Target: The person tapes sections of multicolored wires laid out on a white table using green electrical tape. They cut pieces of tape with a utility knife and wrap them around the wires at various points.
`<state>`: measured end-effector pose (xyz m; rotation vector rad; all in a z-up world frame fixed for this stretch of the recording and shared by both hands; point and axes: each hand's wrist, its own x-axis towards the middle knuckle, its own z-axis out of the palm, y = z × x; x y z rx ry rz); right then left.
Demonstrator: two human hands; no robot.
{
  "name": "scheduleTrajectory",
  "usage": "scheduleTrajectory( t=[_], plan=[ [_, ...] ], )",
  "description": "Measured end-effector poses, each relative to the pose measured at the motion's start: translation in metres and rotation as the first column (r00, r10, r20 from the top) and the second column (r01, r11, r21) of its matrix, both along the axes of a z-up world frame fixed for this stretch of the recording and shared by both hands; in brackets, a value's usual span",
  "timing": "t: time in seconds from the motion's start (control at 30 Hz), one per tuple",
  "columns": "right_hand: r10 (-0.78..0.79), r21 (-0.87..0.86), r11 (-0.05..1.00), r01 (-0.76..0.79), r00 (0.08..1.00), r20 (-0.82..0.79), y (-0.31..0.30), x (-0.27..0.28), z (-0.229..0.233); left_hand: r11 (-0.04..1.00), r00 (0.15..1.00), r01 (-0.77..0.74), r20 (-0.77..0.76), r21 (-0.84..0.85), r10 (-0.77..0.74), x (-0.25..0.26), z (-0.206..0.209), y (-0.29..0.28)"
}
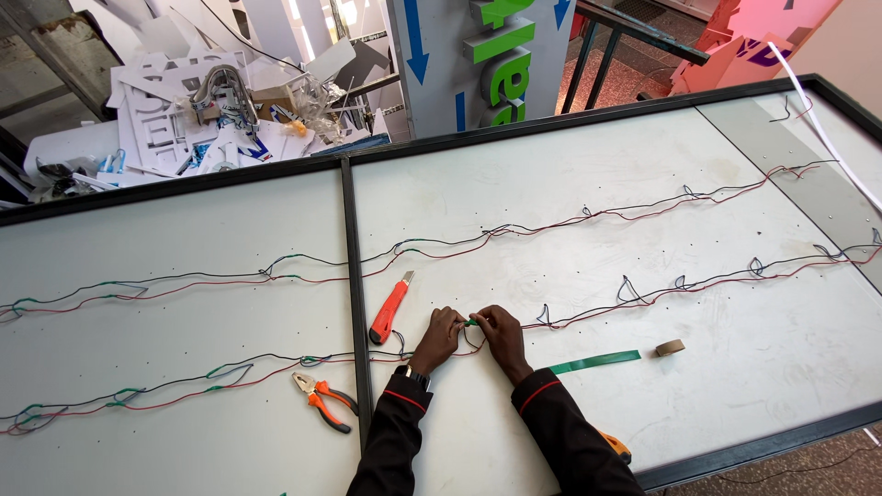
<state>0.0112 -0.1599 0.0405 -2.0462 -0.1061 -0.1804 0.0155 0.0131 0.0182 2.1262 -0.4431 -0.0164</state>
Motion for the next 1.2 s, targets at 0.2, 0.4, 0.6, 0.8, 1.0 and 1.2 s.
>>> scheduleTrajectory(
  t=[0.2,0.4,0.6,0.8,1.0,1.2],
  plan=[
    [0.037,-0.082,0.995,-0.06,0.965,-0.261,-0.002,0.014,0.01,0.998,0.993,-0.02,0.118,0.051,0.014,-0.011,-0.006,-0.004],
    [0.035,-0.117,0.99,-0.085,0.925,-0.378,0.0,0.02,0.024,0.985,0.976,-0.072,0.213,0.155,0.038,-0.017,-0.009,-0.009],
    [-0.042,0.202,0.977,0.074,0.986,-0.16,0.004,0.01,0.014,0.994,0.98,-0.072,0.191,0.076,0.057,-0.016,-0.005,-0.009],
    [0.141,0.107,0.981,-0.159,0.976,0.166,-0.012,-0.012,-0.004,0.99,0.99,-0.115,0.07,-0.079,0.121,-0.014,-0.001,-0.006],
    [0.169,-0.017,0.986,-0.169,0.973,0.16,-0.007,-0.009,-0.011,0.991,0.99,-0.119,0.07,-0.06,0.124,-0.014,0.003,-0.006],
    [0.283,-0.265,0.929,-0.258,0.957,0.063,-0.001,-0.006,-0.001,0.995,0.981,-0.096,0.171,0.021,0.091,-0.013,-0.003,-0.01]
  ],
)
